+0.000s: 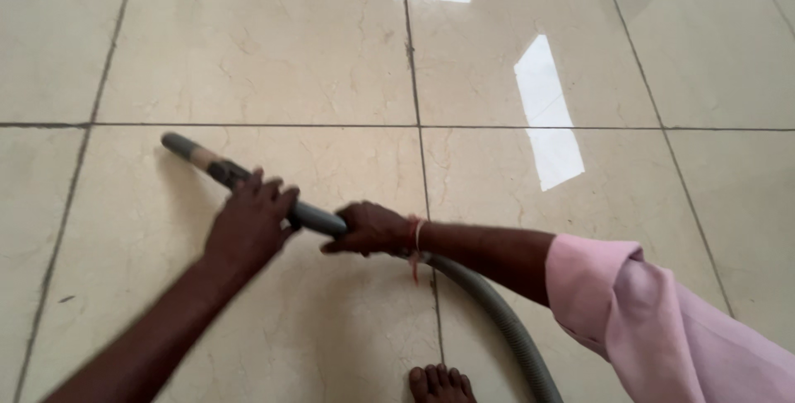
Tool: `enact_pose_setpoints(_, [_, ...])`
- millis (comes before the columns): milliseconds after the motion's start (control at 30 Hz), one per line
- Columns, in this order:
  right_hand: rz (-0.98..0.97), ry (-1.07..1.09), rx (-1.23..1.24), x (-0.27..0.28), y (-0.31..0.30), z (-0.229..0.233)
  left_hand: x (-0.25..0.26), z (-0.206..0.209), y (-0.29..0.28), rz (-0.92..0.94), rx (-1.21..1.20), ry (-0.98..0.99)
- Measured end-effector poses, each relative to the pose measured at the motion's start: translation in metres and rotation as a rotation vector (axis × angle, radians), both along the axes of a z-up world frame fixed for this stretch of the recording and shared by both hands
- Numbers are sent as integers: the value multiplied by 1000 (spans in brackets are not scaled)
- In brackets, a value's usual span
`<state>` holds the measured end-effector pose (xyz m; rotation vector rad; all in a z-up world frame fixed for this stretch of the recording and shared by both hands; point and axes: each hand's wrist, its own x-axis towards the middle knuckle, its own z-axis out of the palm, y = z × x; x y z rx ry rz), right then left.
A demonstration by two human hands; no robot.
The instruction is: The person uses a vacuum cleaner with a long hose and nozzle attachment to clean a tiled floor. They move the nozzle back and forth across the floor surface, focusing on the grout lines between the tiles.
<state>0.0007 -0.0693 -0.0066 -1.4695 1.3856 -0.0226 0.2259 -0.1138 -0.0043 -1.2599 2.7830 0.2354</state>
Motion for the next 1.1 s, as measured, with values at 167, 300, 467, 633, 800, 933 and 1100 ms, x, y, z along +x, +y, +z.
enact_pose_setpoints(167, [-71, -84, -283, -6, -34, -11, -17, 1, -61, 13, -9, 60])
enact_pose_setpoints(300, [-40, -59, -327, -12, -25, -8, -23, 20, -51, -28, -8, 25])
enact_pose_setpoints(467, [65, -110, -98, -11, 11, 9, -28, 64, 5, -6, 140, -269])
enact_pose_setpoints(633, [108, -159, 7, -14, 22, 11, -31, 73, 16, 79, 376, -391])
enact_pose_setpoints(800, [-192, -201, -36, -16, -22, 5, -34, 37, -39, 67, 58, 41])
enact_pose_setpoints(933, [-372, -176, -53, -18, -42, 9, -56, 22, -67, 71, 23, 165])
enact_pose_setpoints(1100, [-488, -353, -51, -34, -41, 11, -82, 26, -56, 27, 22, 221])
